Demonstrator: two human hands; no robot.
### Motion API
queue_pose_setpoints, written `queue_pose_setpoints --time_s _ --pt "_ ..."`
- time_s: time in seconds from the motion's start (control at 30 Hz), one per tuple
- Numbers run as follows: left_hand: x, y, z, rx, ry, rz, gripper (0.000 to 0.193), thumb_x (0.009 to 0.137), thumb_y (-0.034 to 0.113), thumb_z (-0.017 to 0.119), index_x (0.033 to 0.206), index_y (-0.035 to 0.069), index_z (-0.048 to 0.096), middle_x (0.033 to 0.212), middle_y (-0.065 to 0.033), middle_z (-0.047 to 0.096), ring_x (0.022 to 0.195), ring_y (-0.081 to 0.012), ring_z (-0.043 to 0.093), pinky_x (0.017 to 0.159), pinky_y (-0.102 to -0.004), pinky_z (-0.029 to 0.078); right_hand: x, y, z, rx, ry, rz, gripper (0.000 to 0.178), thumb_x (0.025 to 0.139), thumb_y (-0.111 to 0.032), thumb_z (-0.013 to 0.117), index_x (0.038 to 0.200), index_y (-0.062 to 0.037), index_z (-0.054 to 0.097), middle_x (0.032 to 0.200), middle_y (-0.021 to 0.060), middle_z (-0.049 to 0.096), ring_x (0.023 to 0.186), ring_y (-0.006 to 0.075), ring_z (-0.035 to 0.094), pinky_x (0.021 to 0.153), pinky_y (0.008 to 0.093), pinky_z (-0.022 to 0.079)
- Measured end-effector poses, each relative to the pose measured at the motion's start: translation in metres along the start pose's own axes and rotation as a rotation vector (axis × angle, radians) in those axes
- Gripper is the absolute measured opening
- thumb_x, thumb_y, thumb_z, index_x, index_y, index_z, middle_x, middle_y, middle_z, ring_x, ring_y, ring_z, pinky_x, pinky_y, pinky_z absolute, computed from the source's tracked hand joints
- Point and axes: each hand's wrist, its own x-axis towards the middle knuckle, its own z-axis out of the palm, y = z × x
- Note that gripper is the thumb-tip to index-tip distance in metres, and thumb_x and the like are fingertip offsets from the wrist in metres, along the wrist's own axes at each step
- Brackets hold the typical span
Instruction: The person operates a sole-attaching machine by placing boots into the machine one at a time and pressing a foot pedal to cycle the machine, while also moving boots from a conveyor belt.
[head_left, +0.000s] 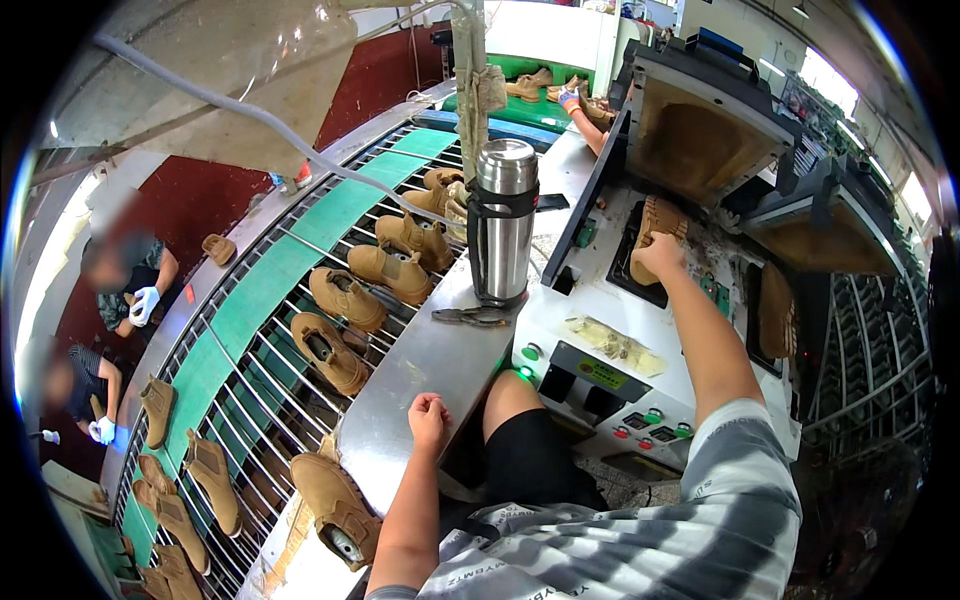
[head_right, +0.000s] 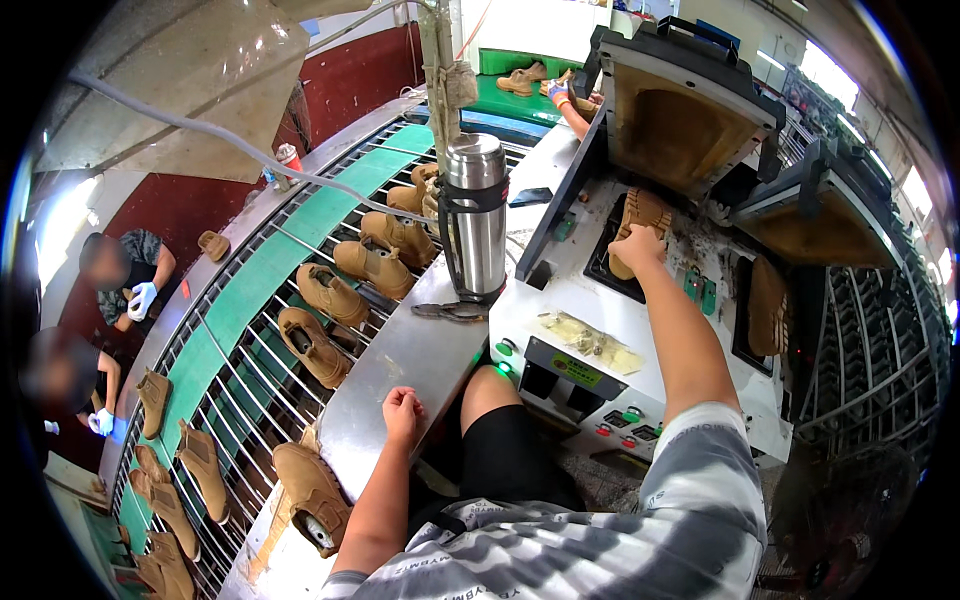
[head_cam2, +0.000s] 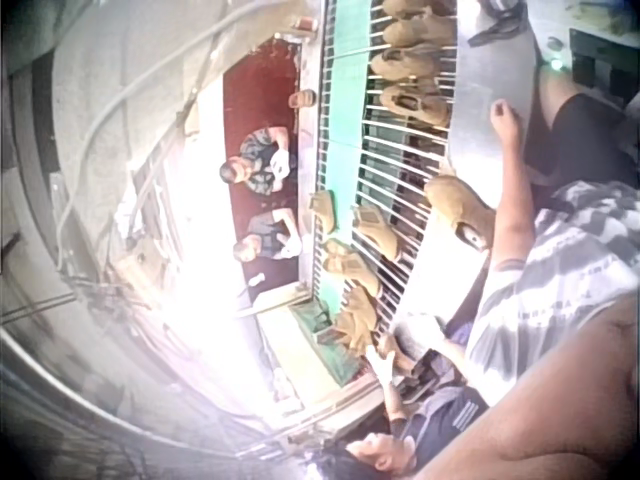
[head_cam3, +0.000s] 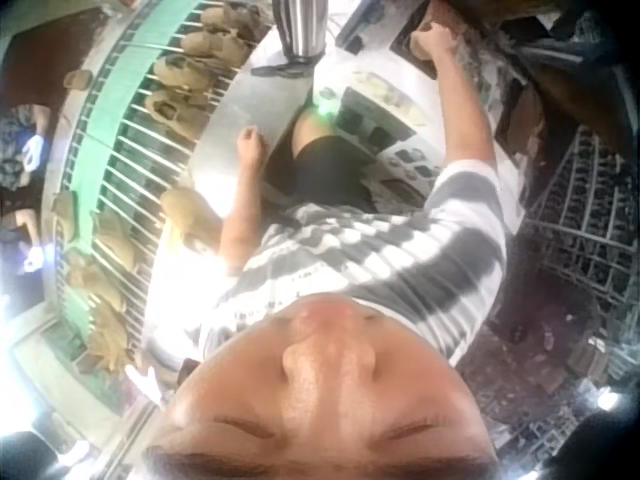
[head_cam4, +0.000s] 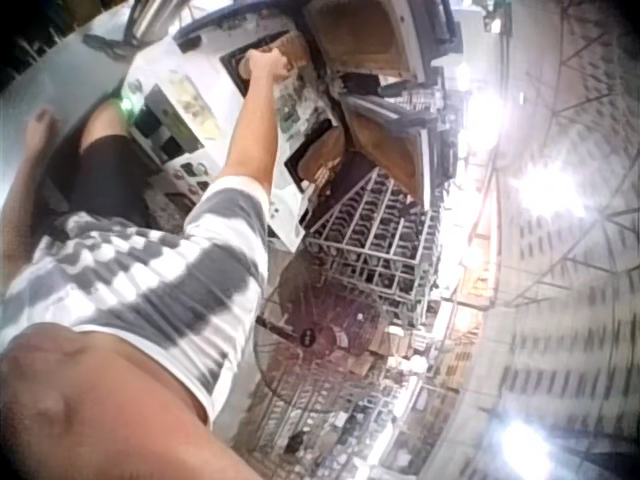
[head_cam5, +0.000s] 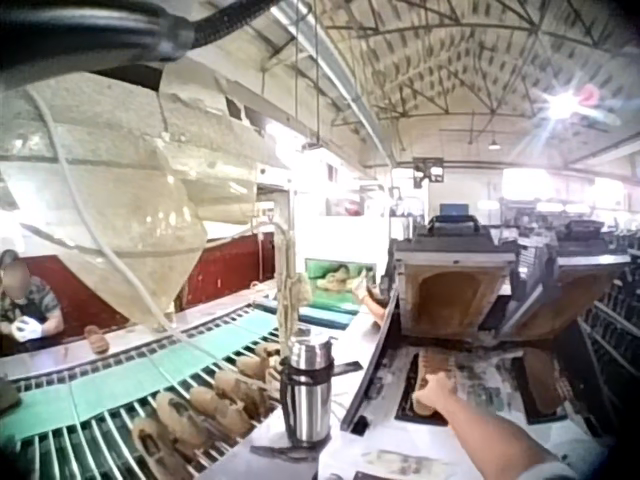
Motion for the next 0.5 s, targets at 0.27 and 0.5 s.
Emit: queue_pose_setpoints --time_s 0.27,0.5 --pt "0.009 -0.012 -0.008 -0.009 0.005 0.023 0.004 0.091 0.002 0.053 0.088 0.004 0.057 0.067 -0.0037 0.056 0.056 -0.0124 0.053 0.051 -0.0249 0.044 -0.015 -0.011 -0.008 -0.045 -0.055 -0.013 0.079 0.073 -0.044 0.068 0.144 -0.0223 0.043 0.145 0.0074 0.040 0.133 0.0441 0.034 0.102 0.0486 0.043" --pt "0.007 -0.015 0.003 0.048 0.031 0.059 0.004 0.089 0.003 0.055 0.088 0.002 0.059 0.067 -0.0041 0.057 0.054 -0.0120 0.051 0.050 -0.0248 0.043 -0.032 0.010 0.011 -0.010 0.102 -0.120 0.080 0.077 -0.054 0.066 0.146 -0.0220 0.041 0.156 0.0092 0.027 0.140 0.0468 0.022 0.110 0.0505 0.034"
